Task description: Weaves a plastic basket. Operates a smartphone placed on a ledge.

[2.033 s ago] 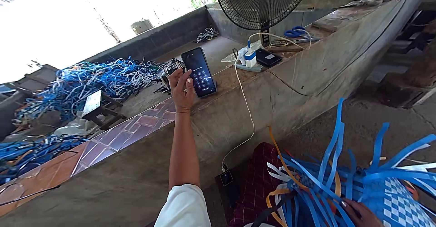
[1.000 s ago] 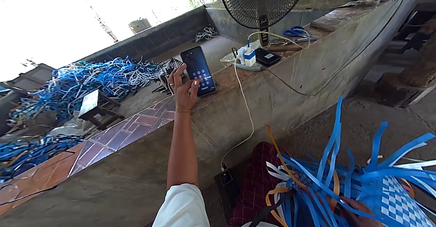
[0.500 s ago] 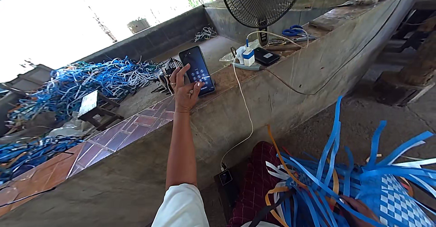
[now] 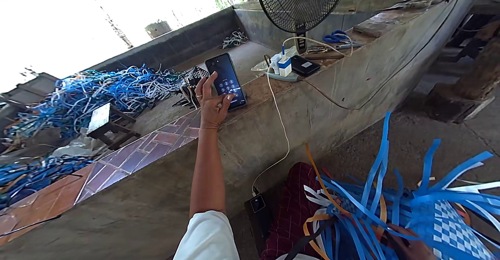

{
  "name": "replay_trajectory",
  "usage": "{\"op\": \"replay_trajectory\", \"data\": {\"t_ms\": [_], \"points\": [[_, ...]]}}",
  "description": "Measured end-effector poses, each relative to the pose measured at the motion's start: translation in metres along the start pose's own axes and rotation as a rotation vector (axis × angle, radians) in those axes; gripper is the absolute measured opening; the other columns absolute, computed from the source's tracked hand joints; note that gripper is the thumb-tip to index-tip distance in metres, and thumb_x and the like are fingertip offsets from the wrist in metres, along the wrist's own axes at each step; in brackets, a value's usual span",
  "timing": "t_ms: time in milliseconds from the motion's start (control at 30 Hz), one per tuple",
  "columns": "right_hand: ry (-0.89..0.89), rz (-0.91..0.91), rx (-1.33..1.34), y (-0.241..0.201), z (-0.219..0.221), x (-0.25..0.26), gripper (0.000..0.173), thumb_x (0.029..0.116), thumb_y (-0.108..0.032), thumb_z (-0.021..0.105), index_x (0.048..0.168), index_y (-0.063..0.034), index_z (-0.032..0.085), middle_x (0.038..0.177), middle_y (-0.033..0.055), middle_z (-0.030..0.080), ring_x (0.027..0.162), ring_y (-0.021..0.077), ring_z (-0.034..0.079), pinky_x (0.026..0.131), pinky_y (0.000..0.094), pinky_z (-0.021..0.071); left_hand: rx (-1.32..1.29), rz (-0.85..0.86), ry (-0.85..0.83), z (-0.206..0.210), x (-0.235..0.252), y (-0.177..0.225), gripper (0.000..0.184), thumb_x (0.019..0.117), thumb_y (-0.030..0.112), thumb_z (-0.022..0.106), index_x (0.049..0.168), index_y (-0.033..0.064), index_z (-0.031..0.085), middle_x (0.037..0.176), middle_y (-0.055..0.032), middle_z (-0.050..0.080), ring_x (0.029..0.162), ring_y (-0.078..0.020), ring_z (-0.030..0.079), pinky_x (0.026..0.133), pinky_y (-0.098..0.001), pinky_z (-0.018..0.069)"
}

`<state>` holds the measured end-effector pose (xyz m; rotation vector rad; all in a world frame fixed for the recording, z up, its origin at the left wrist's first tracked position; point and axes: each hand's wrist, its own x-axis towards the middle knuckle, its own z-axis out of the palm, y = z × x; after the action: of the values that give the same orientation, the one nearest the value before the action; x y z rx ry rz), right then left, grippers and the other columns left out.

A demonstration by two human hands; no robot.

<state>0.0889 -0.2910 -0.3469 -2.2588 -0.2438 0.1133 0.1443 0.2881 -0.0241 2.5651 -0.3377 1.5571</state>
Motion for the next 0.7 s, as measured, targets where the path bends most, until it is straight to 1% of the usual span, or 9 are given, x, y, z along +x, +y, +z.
{"op": "replay_trajectory", "data": {"t_ms": [233,333,400,433,500,567,600,633,700], "points": [[-0.044,0.033,-0.007,-0.007,-0.004,0.000,0.030,0.1025,-0.009,0.056,0.120,0.0107,0.070,0.118,0.0349,0.067,0.115,0.0542,0.062,0.104,0.0647,0.0427,0.019,0.007,-0.063,0.002,-0.001,-0.002,0.047,0.1032,0.053,0.052,0.090,0.0198,0.084,0.157,-0.0198,0.045,0.153,-0.0459,0.021,0.124,-0.0574,0.0127],[-0.039,0.036,-0.003,-0.010,-0.005,0.000,0.029,0.1024,-0.009,0.056,0.119,0.0113,0.070,0.117,0.0346,0.068,0.114,0.0526,0.063,0.104,0.0633,0.0429,0.015,0.017,0.002,0.000,0.001,0.001,0.050,0.1046,0.052,0.050,0.090,0.0166,0.083,0.154,-0.0216,0.048,0.152,-0.0448,0.025,0.124,-0.0542,0.0148],[-0.044,0.042,0.003,-0.011,-0.006,0.000,0.029,0.1026,-0.009,0.056,0.120,0.0113,0.069,0.117,0.0347,0.068,0.114,0.0519,0.063,0.104,0.0626,0.0432,0.021,0.006,0.058,-0.002,0.002,0.002,0.049,0.1057,0.049,0.048,0.099,0.0149,0.082,0.152,-0.0244,0.049,0.149,-0.0433,0.031,0.123,-0.0529,0.0183],[-0.047,0.044,0.004,-0.012,-0.006,0.000,0.030,0.1025,-0.009,0.056,0.120,0.0114,0.069,0.117,0.0348,0.068,0.114,0.0517,0.064,0.104,0.0625,0.0435,0.041,-0.011,0.086,-0.002,0.003,0.001,0.047,0.1064,0.047,0.047,0.107,0.0132,0.080,0.151,-0.0264,0.049,0.145,-0.0429,0.036,0.121,-0.0525,0.0231],[-0.043,0.040,0.008,-0.010,-0.005,0.000,0.029,0.1022,-0.008,0.056,0.119,0.0111,0.069,0.117,0.0349,0.067,0.114,0.0521,0.063,0.103,0.0636,0.0433,0.088,-0.087,0.116,-0.004,0.002,0.000,0.042,0.1069,0.036,0.049,0.128,0.0063,0.071,0.149,-0.0299,0.048,0.137,-0.0424,0.047,0.115,-0.0501,0.0363],[-0.034,0.029,0.006,-0.005,-0.003,0.000,0.029,0.1020,-0.008,0.056,0.120,0.0110,0.069,0.117,0.0350,0.067,0.115,0.0528,0.063,0.104,0.0640,0.0431,0.091,-0.235,0.094,-0.007,0.003,0.005,0.044,0.1047,0.021,0.051,0.144,0.0018,0.057,0.143,-0.0284,0.053,0.126,-0.0366,0.058,0.106,-0.0435,0.0477],[-0.037,0.029,0.003,-0.004,-0.003,0.001,0.030,0.1022,-0.009,0.055,0.120,0.0110,0.069,0.117,0.0348,0.068,0.115,0.0531,0.062,0.104,0.0638,0.0430,0.085,-0.318,0.067,-0.009,0.004,0.008,0.047,0.1044,0.016,0.051,0.149,0.0019,0.051,0.138,-0.0269,0.058,0.116,-0.0338,0.064,0.097,-0.0424,0.0535],[-0.042,0.035,-0.002,-0.003,-0.003,0.001,0.030,0.1025,-0.009,0.055,0.120,0.0108,0.069,0.117,0.0343,0.068,0.116,0.0528,0.062,0.104,0.0633,0.0430,0.064,-0.401,0.034,-0.010,0.006,0.011,0.050,0.1046,0.013,0.051,0.152,0.0013,0.045,0.131,-0.0263,0.063,0.109,-0.0338,0.068,0.093,-0.0447,0.0560],[-0.052,0.051,-0.010,-0.002,-0.003,0.002,0.030,0.1031,-0.010,0.055,0.120,0.0104,0.069,0.119,0.0344,0.067,0.119,0.0530,0.060,0.106,0.0620,0.0421,0.056,-0.555,-0.012,-0.012,0.010,0.018,0.053,0.1060,0.012,0.051,0.156,0.0025,0.039,0.112,-0.0249,0.071,0.093,-0.0344,0.072,0.086,-0.0491,0.0570]]}}
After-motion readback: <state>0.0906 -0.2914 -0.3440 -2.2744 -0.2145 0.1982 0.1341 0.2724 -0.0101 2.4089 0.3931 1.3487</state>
